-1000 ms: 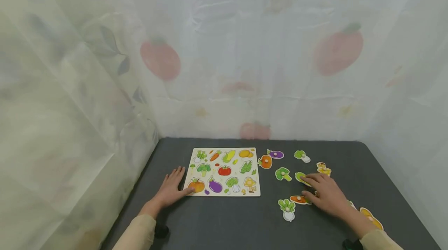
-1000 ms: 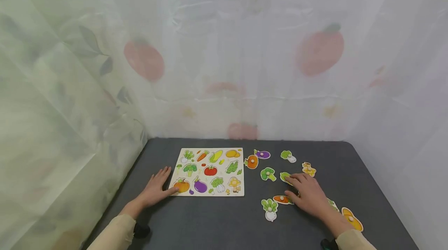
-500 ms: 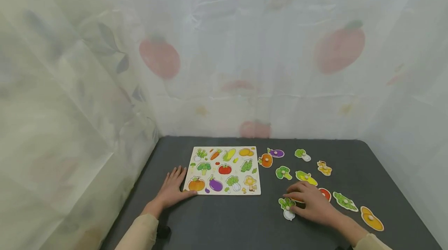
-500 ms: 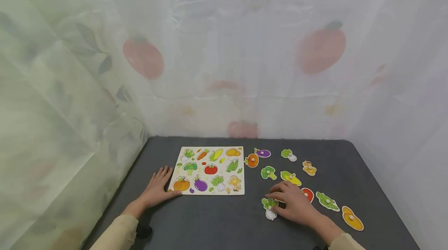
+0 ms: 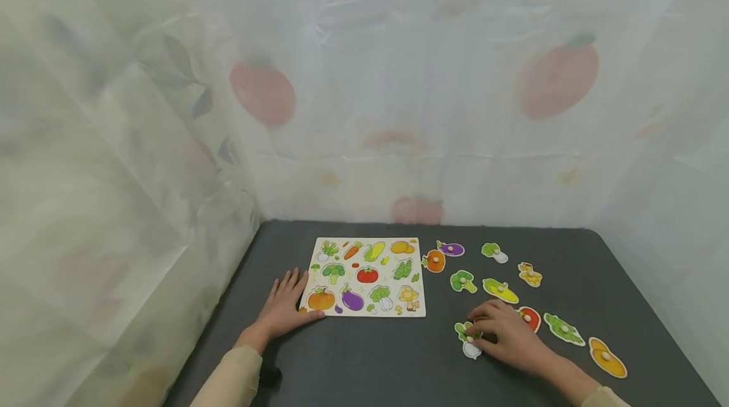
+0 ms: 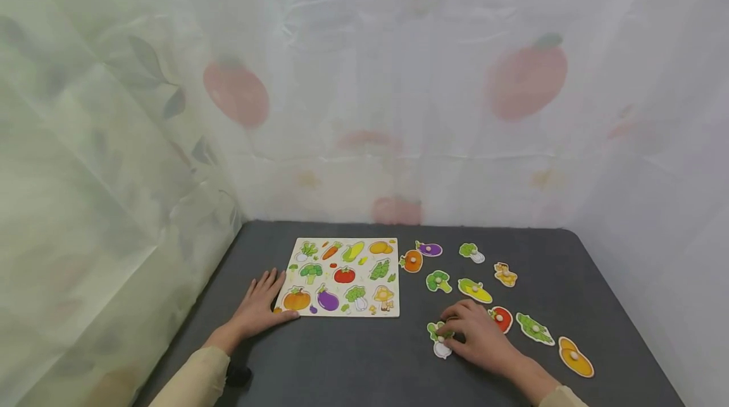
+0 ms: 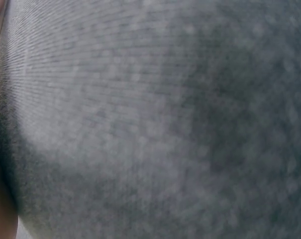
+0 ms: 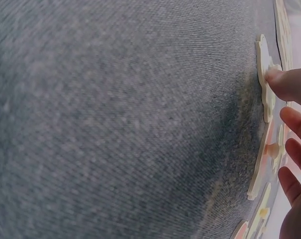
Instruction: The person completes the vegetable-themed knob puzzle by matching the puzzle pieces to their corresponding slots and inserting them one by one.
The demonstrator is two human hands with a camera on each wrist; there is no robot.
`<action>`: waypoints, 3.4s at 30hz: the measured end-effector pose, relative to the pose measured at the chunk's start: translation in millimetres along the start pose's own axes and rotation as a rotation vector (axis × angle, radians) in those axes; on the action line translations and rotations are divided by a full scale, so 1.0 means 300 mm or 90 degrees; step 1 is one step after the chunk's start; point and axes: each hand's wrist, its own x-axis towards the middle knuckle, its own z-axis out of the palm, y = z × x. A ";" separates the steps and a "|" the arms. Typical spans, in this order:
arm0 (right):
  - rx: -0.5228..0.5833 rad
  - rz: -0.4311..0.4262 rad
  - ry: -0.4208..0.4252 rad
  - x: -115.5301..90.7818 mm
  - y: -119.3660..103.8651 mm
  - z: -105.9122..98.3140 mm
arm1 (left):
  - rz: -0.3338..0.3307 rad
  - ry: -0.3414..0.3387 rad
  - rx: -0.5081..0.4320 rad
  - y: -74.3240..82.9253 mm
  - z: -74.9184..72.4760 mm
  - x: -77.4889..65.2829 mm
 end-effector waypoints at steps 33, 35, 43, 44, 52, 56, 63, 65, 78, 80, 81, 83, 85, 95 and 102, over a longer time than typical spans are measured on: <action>0.008 0.078 0.013 0.021 -0.023 0.050 | -0.007 -0.014 0.001 -0.003 0.000 0.004; 0.006 0.081 0.015 0.021 -0.024 0.050 | -0.003 -0.009 -0.006 0.000 -0.001 0.002; -0.001 0.075 0.031 0.021 -0.031 0.046 | 0.002 -0.009 -0.014 0.006 -0.006 -0.004; 0.002 0.074 0.033 0.021 -0.031 0.046 | 0.003 -0.007 -0.015 0.007 -0.006 -0.004; 0.012 0.087 0.039 0.019 -0.032 0.050 | 0.001 -0.006 -0.006 0.006 -0.007 -0.001; 0.013 0.106 0.035 0.015 -0.032 0.054 | -0.027 -0.045 0.016 0.001 -0.008 0.008; 0.010 0.093 0.046 0.013 -0.031 0.057 | -0.034 -0.064 0.017 -0.003 -0.008 0.010; 0.009 0.084 0.055 0.013 -0.032 0.058 | -0.032 -0.060 0.015 0.002 -0.011 0.007; 0.006 0.102 0.031 0.030 -0.030 0.059 | -0.039 -0.071 0.016 0.001 -0.018 0.010; 0.009 0.101 0.029 0.051 -0.026 0.055 | -0.039 -0.068 0.013 0.001 -0.018 0.009; 0.011 0.101 0.032 0.066 -0.023 0.052 | -0.038 -0.065 0.011 0.002 -0.018 0.007; 0.012 0.102 0.043 0.109 -0.018 0.045 | -0.034 -0.056 0.005 0.006 -0.019 0.003; 0.008 0.101 0.056 0.164 -0.015 0.037 | -0.031 -0.052 -0.001 0.012 -0.022 0.001; 0.010 0.114 0.061 0.506 -0.007 0.103 | -0.031 -0.030 -0.008 -0.003 -0.003 0.008; 0.033 0.155 0.011 0.711 -0.049 0.207 | -0.031 -0.032 -0.005 -0.007 -0.006 0.004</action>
